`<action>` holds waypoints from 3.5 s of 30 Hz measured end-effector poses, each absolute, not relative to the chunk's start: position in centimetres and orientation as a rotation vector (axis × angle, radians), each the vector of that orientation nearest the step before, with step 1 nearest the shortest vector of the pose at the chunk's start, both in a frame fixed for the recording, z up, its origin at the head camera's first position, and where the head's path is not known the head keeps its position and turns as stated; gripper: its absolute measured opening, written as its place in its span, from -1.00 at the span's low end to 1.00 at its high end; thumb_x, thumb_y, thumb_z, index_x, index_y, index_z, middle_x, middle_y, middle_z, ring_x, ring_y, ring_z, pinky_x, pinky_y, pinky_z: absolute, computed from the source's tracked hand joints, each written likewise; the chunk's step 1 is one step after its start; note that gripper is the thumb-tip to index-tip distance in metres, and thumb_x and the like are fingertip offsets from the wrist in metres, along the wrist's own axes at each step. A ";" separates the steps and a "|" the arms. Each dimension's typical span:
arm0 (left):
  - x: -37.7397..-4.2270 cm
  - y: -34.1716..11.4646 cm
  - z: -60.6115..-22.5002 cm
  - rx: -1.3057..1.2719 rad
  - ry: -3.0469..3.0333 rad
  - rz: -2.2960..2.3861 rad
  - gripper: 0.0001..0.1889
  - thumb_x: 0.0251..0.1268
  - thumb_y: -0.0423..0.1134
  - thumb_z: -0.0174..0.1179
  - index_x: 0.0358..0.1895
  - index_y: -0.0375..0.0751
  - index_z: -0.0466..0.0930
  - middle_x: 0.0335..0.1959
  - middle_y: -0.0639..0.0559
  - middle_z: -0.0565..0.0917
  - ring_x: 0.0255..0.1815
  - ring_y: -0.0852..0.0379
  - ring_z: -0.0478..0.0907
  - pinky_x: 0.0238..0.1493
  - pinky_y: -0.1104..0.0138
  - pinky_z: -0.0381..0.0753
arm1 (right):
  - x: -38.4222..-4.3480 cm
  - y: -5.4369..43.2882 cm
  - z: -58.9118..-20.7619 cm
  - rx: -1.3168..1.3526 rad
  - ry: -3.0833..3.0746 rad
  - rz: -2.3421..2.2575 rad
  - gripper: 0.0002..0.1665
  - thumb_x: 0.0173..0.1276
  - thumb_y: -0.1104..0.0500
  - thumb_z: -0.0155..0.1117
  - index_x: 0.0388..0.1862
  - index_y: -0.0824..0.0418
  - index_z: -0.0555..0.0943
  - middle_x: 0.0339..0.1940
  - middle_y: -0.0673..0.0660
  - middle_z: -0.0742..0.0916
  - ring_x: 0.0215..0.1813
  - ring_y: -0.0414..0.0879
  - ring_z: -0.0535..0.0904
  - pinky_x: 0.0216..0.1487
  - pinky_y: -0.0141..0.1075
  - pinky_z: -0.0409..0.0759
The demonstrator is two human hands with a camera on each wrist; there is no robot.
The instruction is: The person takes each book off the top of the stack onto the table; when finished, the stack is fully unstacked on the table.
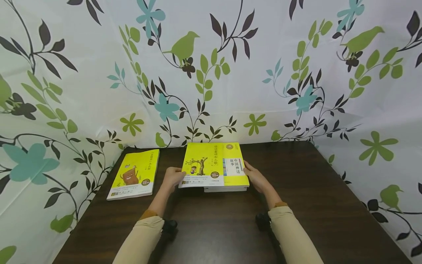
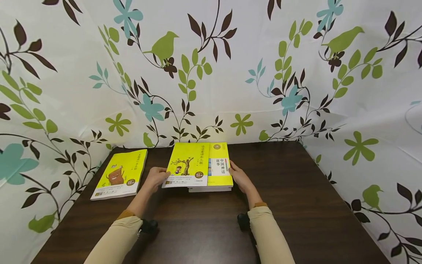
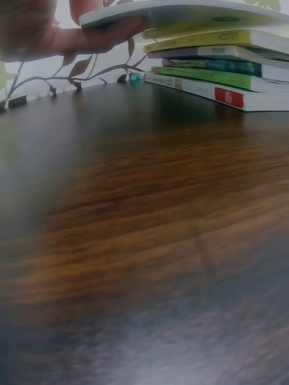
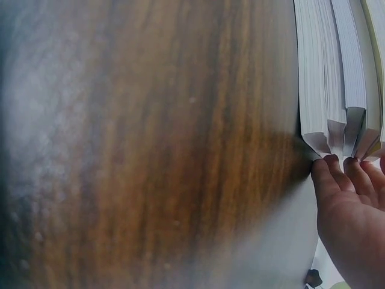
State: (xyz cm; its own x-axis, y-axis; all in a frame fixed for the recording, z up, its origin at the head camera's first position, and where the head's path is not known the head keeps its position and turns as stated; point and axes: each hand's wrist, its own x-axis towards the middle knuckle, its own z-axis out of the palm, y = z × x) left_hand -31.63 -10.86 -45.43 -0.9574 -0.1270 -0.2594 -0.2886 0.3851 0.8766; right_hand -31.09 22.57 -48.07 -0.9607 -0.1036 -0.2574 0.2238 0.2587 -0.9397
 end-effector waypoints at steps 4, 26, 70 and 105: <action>-31.8 -11.5 -45.5 -0.408 2.484 1.604 -0.57 0.37 -0.30 0.10 0.21 -0.53 0.46 0.00 -0.37 0.60 -0.16 -0.05 0.62 -0.22 0.29 0.64 | -31.1 22.6 -47.9 0.116 2.264 -1.757 -0.31 0.63 0.03 -0.23 0.63 0.00 -0.13 0.62 0.18 0.09 0.63 0.15 -0.17 0.49 0.31 -0.16; -31.9 -13.9 -45.4 -0.433 2.514 1.585 -0.53 0.42 -0.29 0.07 0.27 -0.54 0.41 0.08 -0.40 0.55 -0.07 -0.08 0.59 -0.07 0.23 0.60 | -30.9 22.6 -47.8 0.129 2.301 -1.721 -0.29 0.62 0.03 -0.22 0.63 0.03 -0.15 0.64 0.19 0.01 0.63 0.19 -0.21 0.48 0.30 -0.14; -30.9 -18.4 -45.8 -0.479 2.521 1.609 -0.52 0.46 -0.29 -0.02 0.34 -0.51 0.34 0.08 -0.37 0.52 -0.03 -0.08 0.49 -0.16 0.32 0.48 | -31.0 22.5 -47.9 0.123 2.289 -1.745 -0.30 0.61 0.04 -0.20 0.63 0.03 -0.11 0.62 0.20 0.11 0.61 0.19 -0.10 0.48 0.32 -0.16; -30.2 -17.8 -46.3 -0.332 2.950 1.154 -0.64 0.37 -0.28 -0.06 -0.50 -0.41 0.62 -0.66 -0.14 0.55 -0.54 -0.04 0.44 -0.33 0.11 0.36 | -30.9 22.5 -48.0 0.116 2.295 -1.757 -0.31 0.62 0.04 -0.21 0.63 0.04 -0.10 0.59 0.22 0.19 0.57 0.16 0.03 0.51 0.27 -0.13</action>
State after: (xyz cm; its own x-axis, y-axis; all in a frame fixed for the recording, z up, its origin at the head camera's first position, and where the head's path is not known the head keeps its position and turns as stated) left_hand -30.16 -17.79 -46.35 -0.9774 -0.2086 -0.0351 -0.1770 0.7158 0.6755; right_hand -30.92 22.52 -47.96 -0.9659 -0.0875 -0.2436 0.2123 0.2706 -0.9390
